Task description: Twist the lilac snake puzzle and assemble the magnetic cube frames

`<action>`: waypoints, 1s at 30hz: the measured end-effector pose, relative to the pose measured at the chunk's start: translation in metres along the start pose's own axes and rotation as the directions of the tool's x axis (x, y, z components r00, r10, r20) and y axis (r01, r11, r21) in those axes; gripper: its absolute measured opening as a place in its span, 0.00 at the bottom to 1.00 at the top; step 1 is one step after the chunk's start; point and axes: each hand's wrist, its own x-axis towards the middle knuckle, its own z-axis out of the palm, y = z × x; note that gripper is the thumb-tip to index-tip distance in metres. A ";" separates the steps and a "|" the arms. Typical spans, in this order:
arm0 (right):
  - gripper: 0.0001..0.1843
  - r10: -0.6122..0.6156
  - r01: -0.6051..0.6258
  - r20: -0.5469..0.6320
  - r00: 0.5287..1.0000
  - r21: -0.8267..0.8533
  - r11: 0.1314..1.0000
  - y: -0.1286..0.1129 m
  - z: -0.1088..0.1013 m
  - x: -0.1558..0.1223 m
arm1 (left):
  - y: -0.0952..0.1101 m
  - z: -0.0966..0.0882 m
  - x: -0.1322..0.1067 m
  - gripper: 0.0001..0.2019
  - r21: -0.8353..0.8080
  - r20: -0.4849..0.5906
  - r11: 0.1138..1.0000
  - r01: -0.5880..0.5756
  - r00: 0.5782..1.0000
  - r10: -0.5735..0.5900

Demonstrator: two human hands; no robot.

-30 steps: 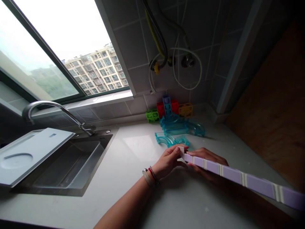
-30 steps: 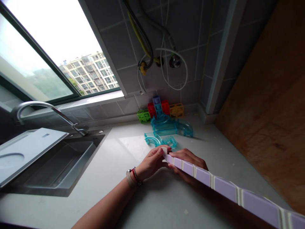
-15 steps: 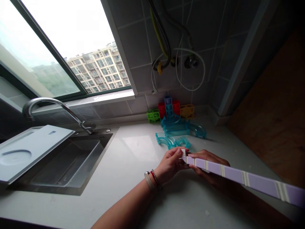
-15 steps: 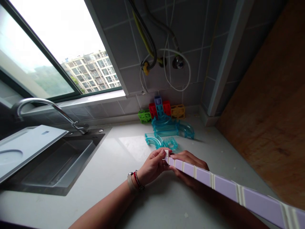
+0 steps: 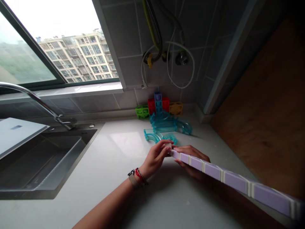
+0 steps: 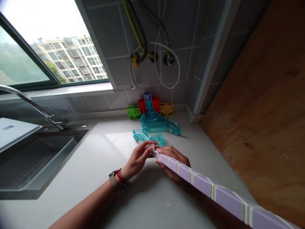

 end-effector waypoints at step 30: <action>0.21 -0.176 0.183 0.102 0.979 -0.055 0.982 0.023 -0.003 -0.001 | -0.006 0.001 0.001 0.16 0.181 -0.085 0.982 -0.054 0.994 0.070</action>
